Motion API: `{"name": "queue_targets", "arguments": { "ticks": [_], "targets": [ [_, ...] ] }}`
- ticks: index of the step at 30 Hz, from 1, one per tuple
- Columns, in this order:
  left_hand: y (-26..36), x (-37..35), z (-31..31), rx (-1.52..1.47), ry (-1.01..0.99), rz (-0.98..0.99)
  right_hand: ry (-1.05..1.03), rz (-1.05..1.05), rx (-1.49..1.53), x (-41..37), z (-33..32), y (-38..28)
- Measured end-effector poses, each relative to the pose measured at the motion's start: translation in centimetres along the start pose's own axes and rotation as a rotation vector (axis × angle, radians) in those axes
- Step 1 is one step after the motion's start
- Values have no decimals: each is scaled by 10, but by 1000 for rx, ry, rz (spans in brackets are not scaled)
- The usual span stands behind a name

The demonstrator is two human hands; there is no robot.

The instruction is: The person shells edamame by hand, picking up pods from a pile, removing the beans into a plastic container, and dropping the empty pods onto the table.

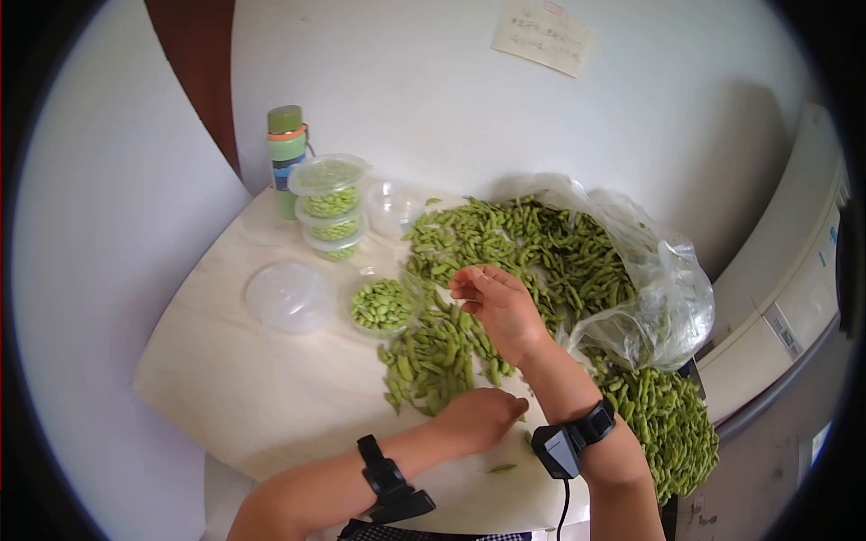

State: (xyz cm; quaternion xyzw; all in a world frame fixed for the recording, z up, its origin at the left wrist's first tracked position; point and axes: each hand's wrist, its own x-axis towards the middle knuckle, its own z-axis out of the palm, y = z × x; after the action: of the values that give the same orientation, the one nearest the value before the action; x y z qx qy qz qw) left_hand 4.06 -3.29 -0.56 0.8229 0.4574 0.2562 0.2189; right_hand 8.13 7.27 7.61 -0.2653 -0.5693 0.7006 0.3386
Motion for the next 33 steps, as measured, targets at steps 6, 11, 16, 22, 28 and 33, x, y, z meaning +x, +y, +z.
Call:
{"name": "queue_targets", "arguments": {
  "ticks": [6, 11, 16, 22, 28, 33],
  "targets": [
    [6, -4, 7, 176, -56, 228, 111, 14, -375, -36, -68, 8],
    [7, -2, 8, 59, -53, 447, 76, -23, -854, -66, -89, 19],
    [2, -3, 3, 145, 140, 349, -45, -272, -1265, -76, -86, 40],
    [1, 1, -9, 145, 334, 84, 94, -349, -1315, -78, -71, 48],
    [8, 9, -15, 128, 723, 24, 186, -157, -216, -92, -59, 57],
    [1, 2, -15, 117, 417, -69, 161, -95, 15, -107, -58, 61]
  ]
}}
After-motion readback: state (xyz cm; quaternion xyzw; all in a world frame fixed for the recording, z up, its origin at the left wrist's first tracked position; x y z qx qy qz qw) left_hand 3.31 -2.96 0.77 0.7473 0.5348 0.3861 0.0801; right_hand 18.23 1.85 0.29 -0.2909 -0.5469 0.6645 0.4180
